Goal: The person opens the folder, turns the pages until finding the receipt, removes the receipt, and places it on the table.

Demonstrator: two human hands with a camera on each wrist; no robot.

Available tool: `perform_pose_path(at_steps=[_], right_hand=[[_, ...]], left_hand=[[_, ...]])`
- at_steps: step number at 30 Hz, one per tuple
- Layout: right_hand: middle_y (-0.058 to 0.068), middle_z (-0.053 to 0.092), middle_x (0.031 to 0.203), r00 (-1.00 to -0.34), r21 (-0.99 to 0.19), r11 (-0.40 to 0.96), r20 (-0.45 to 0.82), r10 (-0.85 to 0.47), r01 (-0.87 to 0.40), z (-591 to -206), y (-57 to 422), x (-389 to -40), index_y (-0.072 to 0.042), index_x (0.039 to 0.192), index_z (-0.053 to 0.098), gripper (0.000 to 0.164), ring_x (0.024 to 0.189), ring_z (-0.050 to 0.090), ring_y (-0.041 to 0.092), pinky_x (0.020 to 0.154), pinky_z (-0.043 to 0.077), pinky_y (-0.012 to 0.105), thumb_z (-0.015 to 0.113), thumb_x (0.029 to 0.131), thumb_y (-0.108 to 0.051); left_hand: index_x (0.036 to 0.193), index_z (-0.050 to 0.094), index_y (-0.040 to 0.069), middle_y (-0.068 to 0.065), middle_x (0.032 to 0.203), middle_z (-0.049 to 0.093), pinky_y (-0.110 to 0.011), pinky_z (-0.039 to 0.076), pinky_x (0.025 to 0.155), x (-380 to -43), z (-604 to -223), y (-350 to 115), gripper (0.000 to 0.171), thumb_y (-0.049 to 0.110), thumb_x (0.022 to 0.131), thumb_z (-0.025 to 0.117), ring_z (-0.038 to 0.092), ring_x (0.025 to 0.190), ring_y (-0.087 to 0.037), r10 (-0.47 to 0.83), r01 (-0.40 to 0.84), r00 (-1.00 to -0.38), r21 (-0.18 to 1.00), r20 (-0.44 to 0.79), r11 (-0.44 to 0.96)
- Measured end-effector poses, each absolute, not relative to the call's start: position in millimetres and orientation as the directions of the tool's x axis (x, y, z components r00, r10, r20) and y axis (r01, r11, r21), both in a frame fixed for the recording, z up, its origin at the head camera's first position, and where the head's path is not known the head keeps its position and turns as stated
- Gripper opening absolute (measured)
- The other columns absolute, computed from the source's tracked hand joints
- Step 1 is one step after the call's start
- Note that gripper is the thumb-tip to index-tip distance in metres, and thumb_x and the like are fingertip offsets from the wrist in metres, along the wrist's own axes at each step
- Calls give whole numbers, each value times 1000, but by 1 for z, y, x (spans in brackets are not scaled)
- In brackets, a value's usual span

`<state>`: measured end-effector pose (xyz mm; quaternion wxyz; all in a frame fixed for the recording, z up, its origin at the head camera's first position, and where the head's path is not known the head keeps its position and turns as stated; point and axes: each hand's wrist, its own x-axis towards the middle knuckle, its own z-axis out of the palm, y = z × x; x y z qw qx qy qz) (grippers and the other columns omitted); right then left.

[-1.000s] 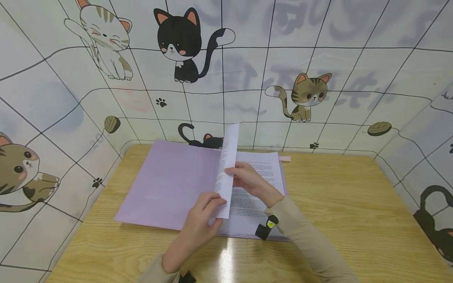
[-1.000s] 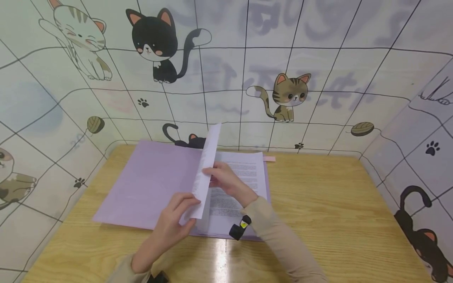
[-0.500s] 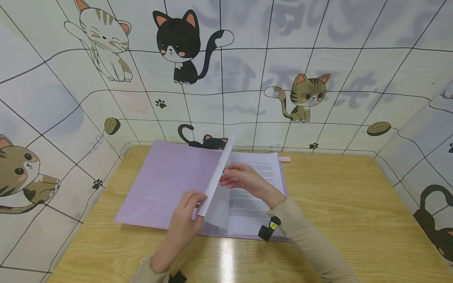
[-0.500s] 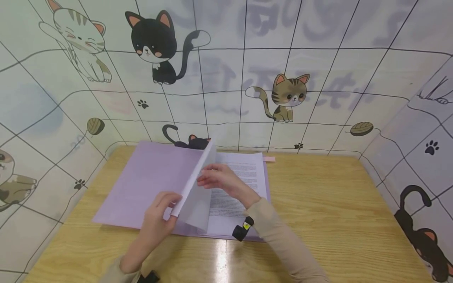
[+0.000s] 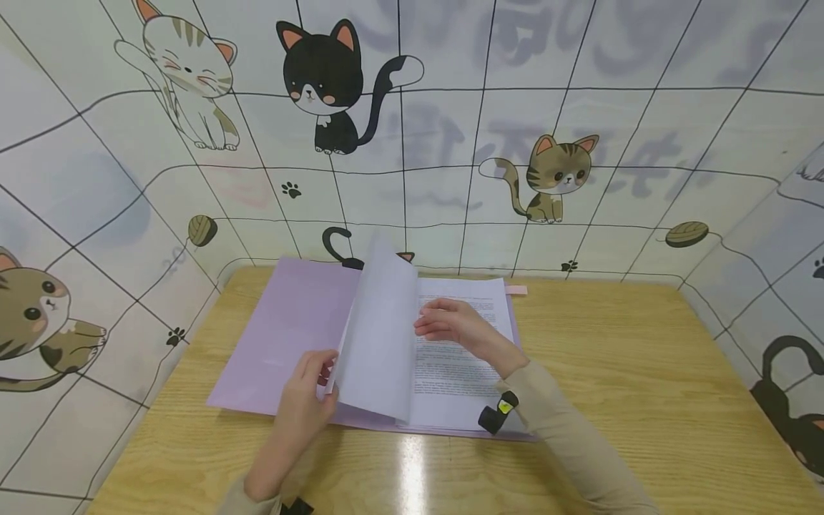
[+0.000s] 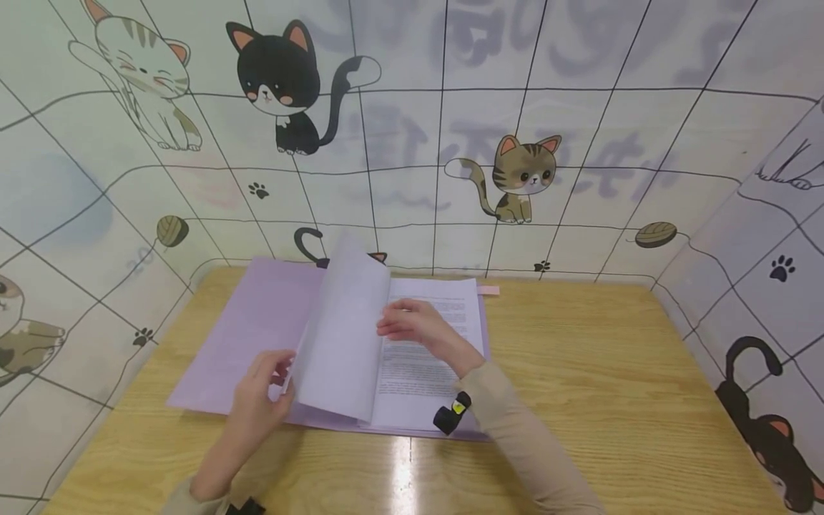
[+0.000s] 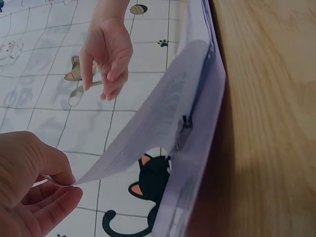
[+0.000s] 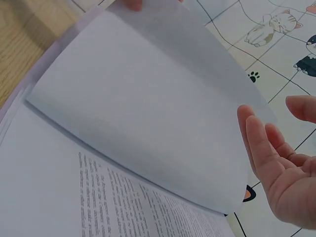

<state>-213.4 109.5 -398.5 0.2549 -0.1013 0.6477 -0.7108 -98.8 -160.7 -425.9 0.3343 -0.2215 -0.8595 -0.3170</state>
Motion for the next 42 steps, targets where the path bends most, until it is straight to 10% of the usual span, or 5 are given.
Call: perform_pose_path(at_steps=[21,42], right_hand=[[15,63,108,-930,-982,57,-186,-317,178,-430,151,-235,11,126,44,46,97,62,22,91,48,36,56,93,-19],[21,58,115,-953,-976,36,-220,-208,217,-445,179,-251,10,123,46,43,96,60,19,86,50,27,57,93,-17]], left_hand=[[115,59,-4,-9,78,48,-19,37,47,-98,-458,-193,57,-23,61,63,34,60,-4,143,462,-787,420,600,782],[92,64,-12,-19,83,56,-29,49,54,-103,-465,-198,26,-17,67,63,53,65,-21,71,260,-919,458,389,850]])
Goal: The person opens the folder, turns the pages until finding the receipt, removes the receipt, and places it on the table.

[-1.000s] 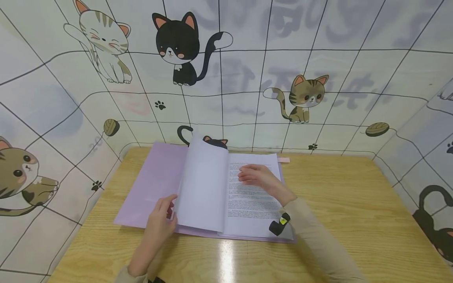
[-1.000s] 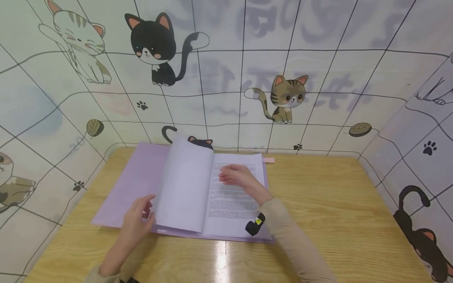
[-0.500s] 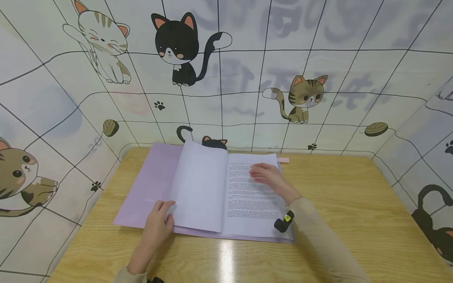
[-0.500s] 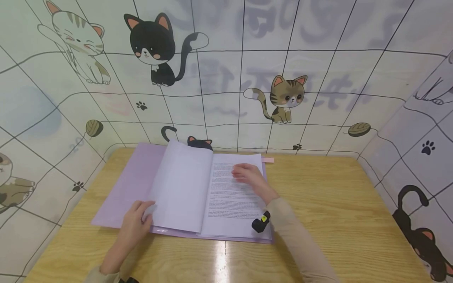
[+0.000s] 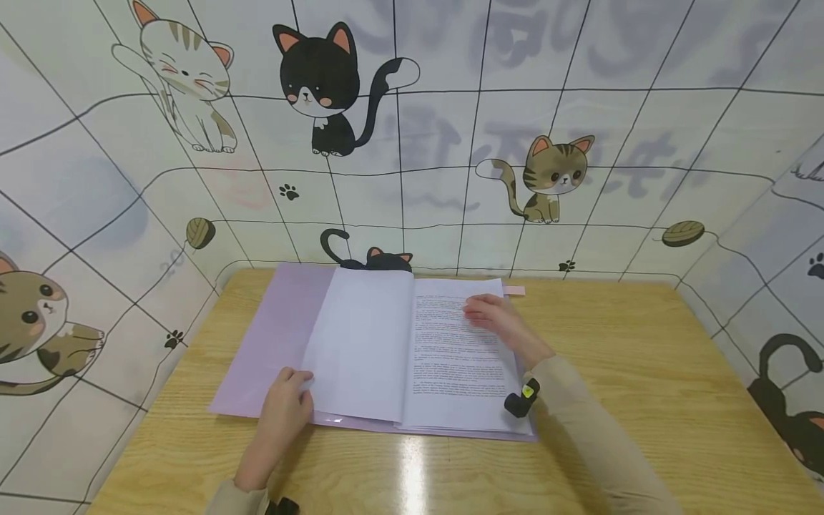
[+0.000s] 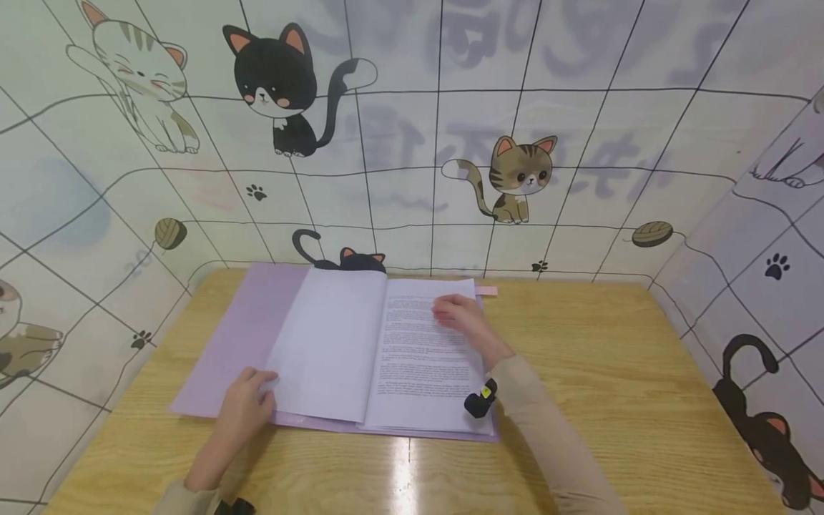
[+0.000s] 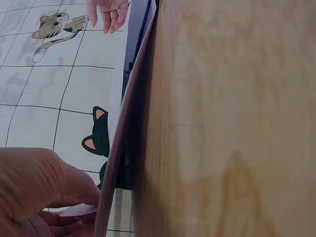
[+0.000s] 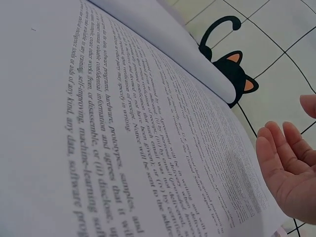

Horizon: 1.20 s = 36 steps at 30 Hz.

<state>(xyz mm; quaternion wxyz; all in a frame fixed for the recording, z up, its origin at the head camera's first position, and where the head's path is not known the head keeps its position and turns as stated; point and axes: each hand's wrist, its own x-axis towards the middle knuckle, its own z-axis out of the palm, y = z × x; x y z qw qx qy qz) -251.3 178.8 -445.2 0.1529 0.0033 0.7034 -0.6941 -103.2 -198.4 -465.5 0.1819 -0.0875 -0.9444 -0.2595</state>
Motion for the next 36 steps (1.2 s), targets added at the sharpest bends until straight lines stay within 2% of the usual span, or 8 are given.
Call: perform_pose_path(at_steps=[8,13,18,22,27,32,36], right_hand=[[23,56,118,-961,-976,63,-214,-174,206,-445,186,-257,11,124,44,44,100,59,21,90,48,28,57,93,-17],[23,54,121,-966,-969,150,-215,-141,194,-445,192,-263,8,125,46,43,104,57,22,88,48,26,56,93,-19],[19,55,121,-975,-953,234,-212,-61,193,-446,200,-275,5,125,50,43,105,55,23,90,47,31,58,92,-22],[19,51,126,-980,-940,284,-197,3,190,-448,206,-283,3,128,48,44,110,52,27,96,43,36,56,92,-21],[18,49,130,-985,-923,345,-147,94,171,-449,213,-289,0,131,47,43,115,48,30,96,42,40,56,91,-16],[19,46,135,-990,-921,369,-92,107,126,-447,218,-290,2,133,45,47,121,43,32,99,39,42,56,89,-9],[18,42,139,-991,-913,388,-104,81,127,-448,220,-293,1,137,41,50,126,39,33,102,37,43,55,89,-8]], left_hand=[[90,65,-13,-19,83,55,-38,51,60,-105,-466,-200,23,-13,67,62,56,69,-27,50,208,-943,465,329,860],[89,66,-12,-20,85,53,-42,51,62,-107,-467,-199,24,-11,65,62,56,73,-31,23,170,-955,480,296,861],[88,66,-12,-23,91,51,-46,49,66,-107,-467,-199,24,-9,65,64,54,81,-34,6,138,-965,489,262,861],[85,67,-12,-23,92,51,-47,48,67,-108,-468,-200,22,-8,64,66,52,84,-37,11,145,-961,473,275,869],[81,67,-12,-24,91,52,-47,47,67,-110,-469,-201,19,-8,63,68,51,82,-37,39,183,-948,440,316,879],[88,65,-13,-24,94,55,-49,49,77,-110,-468,-201,22,-8,67,66,54,89,-38,46,152,-974,484,222,862],[92,64,-13,-24,96,56,-50,48,82,-109,-467,-203,24,-7,69,65,54,93,-39,44,123,-985,510,164,851]])
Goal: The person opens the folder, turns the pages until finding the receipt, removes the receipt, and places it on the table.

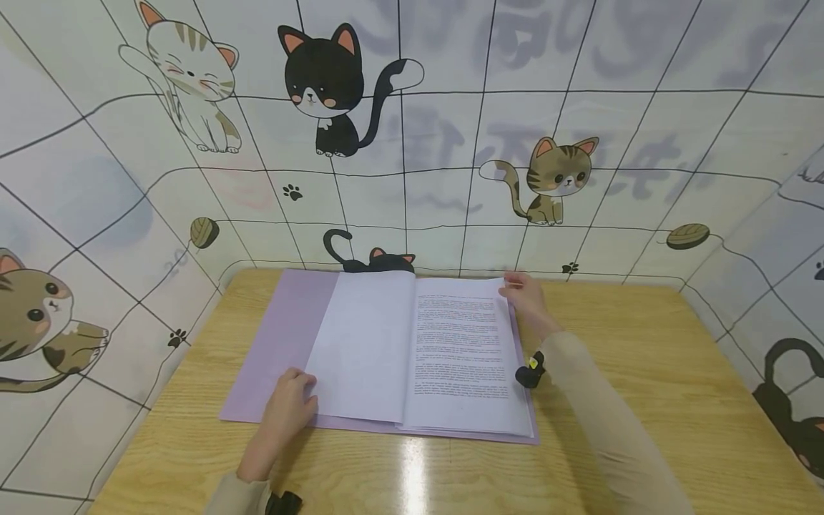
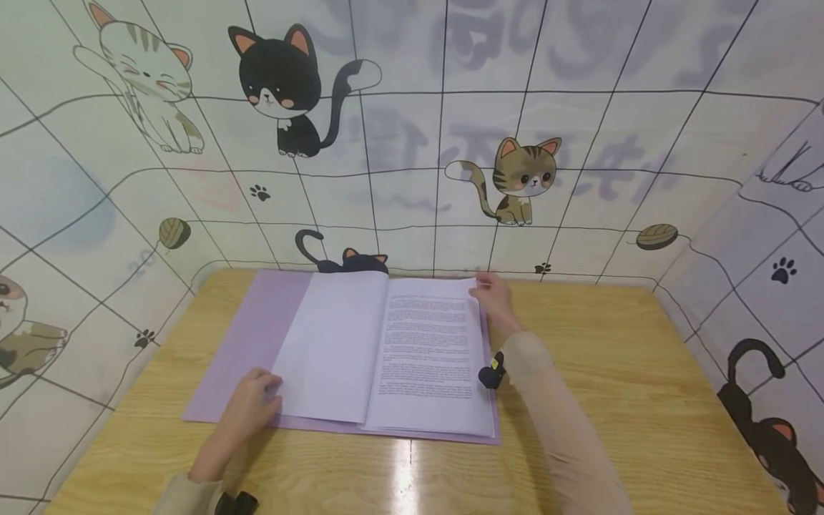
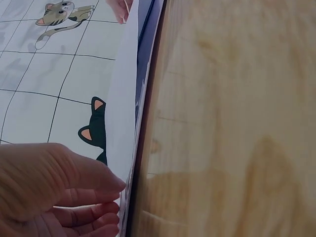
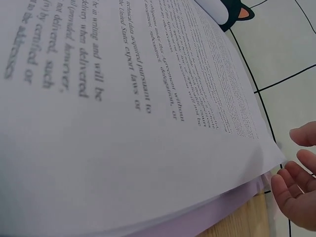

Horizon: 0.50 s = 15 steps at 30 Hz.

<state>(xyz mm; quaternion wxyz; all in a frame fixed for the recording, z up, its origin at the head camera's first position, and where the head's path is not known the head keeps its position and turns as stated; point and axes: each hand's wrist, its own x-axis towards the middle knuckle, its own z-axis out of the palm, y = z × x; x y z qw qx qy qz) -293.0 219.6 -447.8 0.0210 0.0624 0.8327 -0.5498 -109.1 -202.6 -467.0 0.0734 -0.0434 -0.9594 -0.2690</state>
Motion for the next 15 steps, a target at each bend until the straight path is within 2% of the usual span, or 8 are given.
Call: perform_pose_path(at_steps=[9,15], right_hand=[[22,40,139,-992,-865,486,-93,85,123,-452,216,-303,1,139,38,52,126,39,36,103,35,45,52,89,-4],[24,45,133,-993,-862,496,-60,104,105,-450,214,-306,4,135,42,47,121,43,36,100,38,44,51,89,-1]], left_hand=[[97,62,-11,-18,97,55,-49,46,86,-111,-477,-210,37,4,67,78,54,94,-37,76,155,-984,551,163,820],[99,61,-10,-18,98,55,-47,46,86,-111,-476,-211,40,4,67,80,54,95,-35,89,163,-983,560,158,812]])
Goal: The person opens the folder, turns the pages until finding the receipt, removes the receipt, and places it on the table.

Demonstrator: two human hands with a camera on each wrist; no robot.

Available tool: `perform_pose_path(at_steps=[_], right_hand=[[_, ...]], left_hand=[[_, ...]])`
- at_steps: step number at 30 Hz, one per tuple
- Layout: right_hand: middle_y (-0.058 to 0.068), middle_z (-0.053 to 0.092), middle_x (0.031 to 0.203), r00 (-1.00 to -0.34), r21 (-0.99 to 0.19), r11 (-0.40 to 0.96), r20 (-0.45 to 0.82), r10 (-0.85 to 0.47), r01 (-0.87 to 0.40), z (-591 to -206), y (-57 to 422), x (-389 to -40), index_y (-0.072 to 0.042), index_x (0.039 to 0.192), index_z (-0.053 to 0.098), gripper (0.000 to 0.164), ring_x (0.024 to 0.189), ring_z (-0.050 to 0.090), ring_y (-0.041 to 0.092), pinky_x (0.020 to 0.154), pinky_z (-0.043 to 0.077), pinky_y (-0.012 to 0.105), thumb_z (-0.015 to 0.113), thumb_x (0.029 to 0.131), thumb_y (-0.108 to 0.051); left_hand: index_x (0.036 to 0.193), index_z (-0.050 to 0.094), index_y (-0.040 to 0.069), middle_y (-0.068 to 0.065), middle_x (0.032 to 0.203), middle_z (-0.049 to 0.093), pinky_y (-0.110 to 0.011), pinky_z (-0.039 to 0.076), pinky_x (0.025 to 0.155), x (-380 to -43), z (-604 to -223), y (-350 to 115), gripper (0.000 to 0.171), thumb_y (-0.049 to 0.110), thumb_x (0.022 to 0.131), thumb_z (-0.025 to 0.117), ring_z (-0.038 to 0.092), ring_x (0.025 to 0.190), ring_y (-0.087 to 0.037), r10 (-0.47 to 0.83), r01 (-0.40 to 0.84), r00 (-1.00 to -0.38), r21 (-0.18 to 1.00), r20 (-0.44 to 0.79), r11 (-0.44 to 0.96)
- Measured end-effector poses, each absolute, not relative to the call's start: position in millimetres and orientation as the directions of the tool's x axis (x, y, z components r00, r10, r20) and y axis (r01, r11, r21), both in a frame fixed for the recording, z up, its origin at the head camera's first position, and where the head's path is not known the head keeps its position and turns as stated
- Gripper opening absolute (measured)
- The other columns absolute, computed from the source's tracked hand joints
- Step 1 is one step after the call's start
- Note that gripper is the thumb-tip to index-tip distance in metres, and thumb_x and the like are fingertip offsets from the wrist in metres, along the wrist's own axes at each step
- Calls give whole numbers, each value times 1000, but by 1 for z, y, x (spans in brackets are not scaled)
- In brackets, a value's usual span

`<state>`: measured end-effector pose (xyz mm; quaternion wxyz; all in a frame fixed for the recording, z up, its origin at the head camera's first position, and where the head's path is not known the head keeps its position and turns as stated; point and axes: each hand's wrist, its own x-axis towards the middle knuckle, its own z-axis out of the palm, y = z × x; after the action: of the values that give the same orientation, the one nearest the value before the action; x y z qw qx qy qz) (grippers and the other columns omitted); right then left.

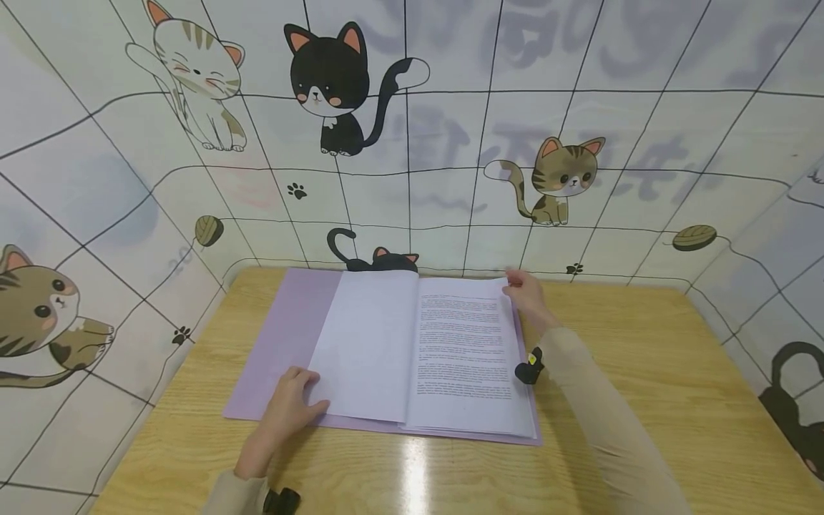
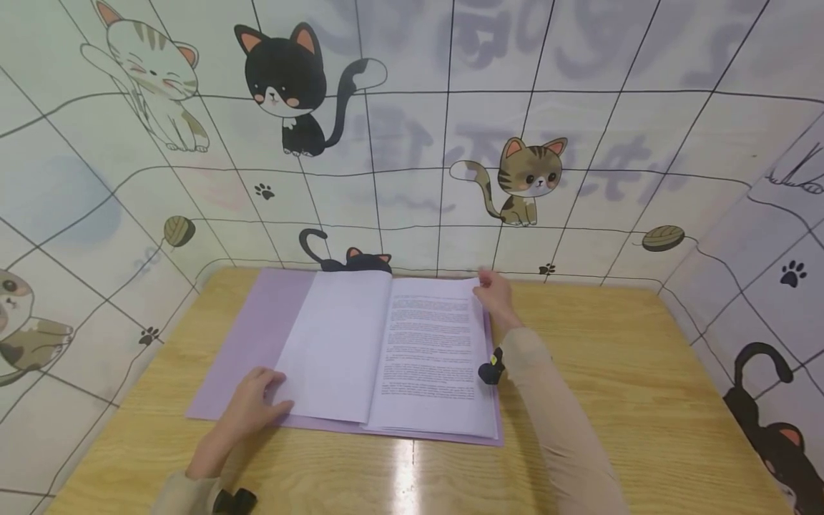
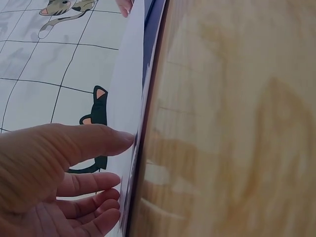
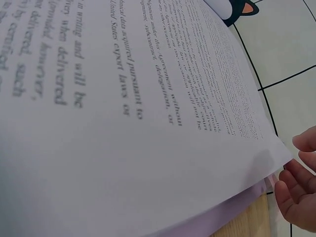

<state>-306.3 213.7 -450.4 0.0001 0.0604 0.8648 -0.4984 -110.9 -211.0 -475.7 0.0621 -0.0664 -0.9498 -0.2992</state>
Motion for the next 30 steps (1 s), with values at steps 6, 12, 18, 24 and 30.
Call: perform_pose_path(at_steps=[6,12,18,24,30], right_hand=[[24,47,130,-991,-871,479,-51,127,107,-448,212,-304,5,133,45,44,119,45,36,99,39,43,50,90,-1],[22,50,126,-989,-891,442,-46,141,105,-446,211,-302,4,131,47,41,115,47,33,97,41,40,51,90,-3],[22,52,121,-986,-900,416,-72,149,128,-447,212,-301,5,126,50,39,108,49,30,90,43,35,52,89,-6],[21,53,120,-982,-889,419,-149,119,186,-443,214,-295,5,124,51,38,100,50,26,78,41,27,50,90,-11],[21,55,117,-985,-893,418,-153,74,170,-435,211,-286,5,124,51,39,95,52,24,70,40,23,49,90,-15]], left_hand=[[101,61,-10,-18,100,54,-47,46,87,-112,-476,-212,41,5,68,79,53,97,-35,82,143,-988,575,130,806],[103,60,-10,-18,102,54,-48,45,88,-112,-474,-212,43,7,68,79,53,98,-35,69,113,-993,586,97,802],[103,60,-10,-18,102,54,-48,45,87,-113,-472,-212,44,7,67,79,53,97,-36,64,103,-994,596,87,797],[103,60,-10,-18,102,54,-48,44,87,-114,-472,-212,44,7,67,79,53,97,-36,66,105,-994,601,87,792],[102,60,-10,-18,102,54,-48,44,87,-114,-471,-212,44,7,67,79,53,98,-36,66,108,-994,607,91,788]])
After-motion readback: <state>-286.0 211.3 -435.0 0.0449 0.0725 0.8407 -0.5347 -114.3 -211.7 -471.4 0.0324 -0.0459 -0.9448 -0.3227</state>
